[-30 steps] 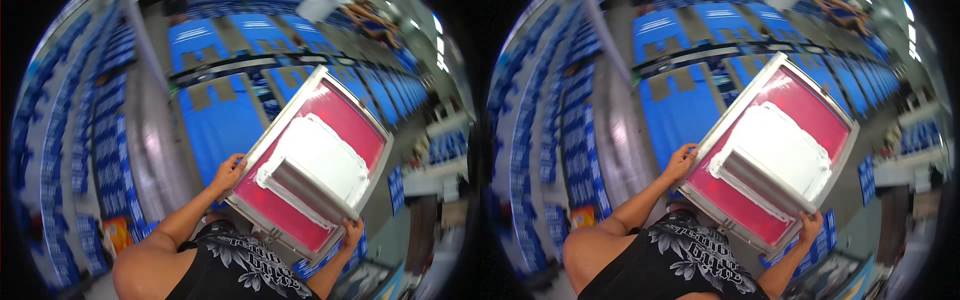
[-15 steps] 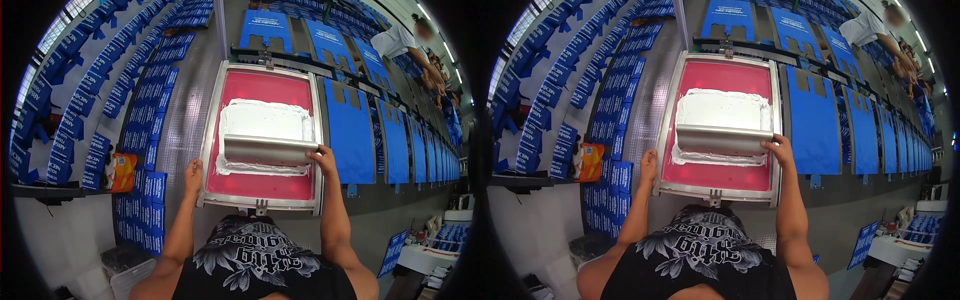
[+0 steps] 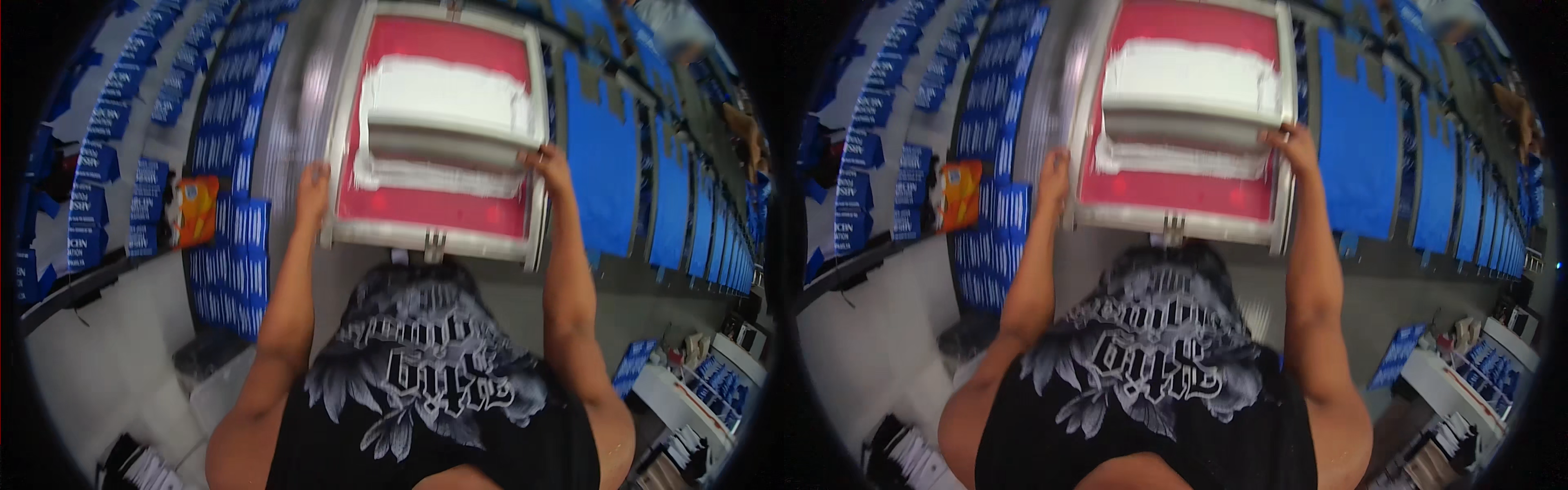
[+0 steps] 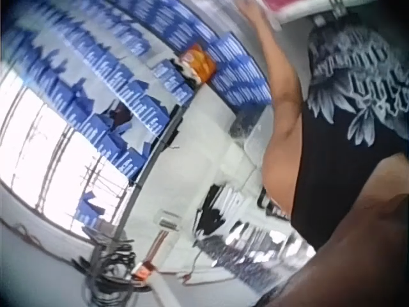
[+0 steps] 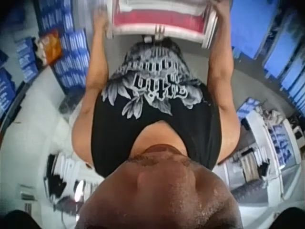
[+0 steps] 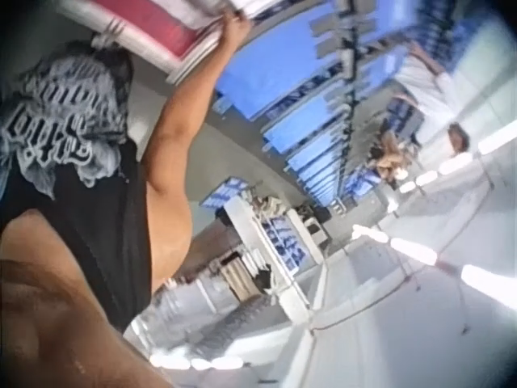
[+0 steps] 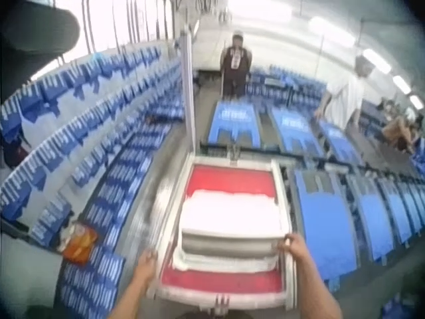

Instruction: Using a squeegee to apply white ink through a screen onto blue fabric panels on a multi-station printing press.

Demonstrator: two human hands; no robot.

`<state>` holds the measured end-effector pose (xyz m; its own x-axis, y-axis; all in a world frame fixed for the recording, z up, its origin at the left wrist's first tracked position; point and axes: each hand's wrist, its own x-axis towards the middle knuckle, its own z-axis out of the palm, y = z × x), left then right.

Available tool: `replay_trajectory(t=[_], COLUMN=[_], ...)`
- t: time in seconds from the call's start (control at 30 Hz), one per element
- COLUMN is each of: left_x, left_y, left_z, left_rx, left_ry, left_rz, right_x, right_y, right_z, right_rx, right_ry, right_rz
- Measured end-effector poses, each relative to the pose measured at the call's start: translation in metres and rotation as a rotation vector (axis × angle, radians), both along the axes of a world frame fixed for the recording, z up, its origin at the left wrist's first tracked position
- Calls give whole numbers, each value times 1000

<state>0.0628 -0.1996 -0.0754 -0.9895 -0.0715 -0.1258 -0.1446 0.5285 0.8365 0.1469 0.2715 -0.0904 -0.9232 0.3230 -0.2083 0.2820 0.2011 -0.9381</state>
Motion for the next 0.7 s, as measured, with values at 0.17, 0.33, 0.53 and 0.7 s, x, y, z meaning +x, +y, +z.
replay_trajectory(t=[0.17,0.33,0.53,0.7], left_x=[15,11,19,28], left_y=[4,9,13,14], left_z=[-3,-10,-14,-7], left_rx=[146,182,219,78], left_ry=[-24,26,-30,-122], left_rz=[31,20,50,4], right_x=[10,16,19,31], right_y=[-10,-8,-3,-7], right_z=[7,8,7,14], right_rx=[-232,-239,-244,-294], right_ry=[71,37,67,39], right_rz=[-6,24,18,-18])
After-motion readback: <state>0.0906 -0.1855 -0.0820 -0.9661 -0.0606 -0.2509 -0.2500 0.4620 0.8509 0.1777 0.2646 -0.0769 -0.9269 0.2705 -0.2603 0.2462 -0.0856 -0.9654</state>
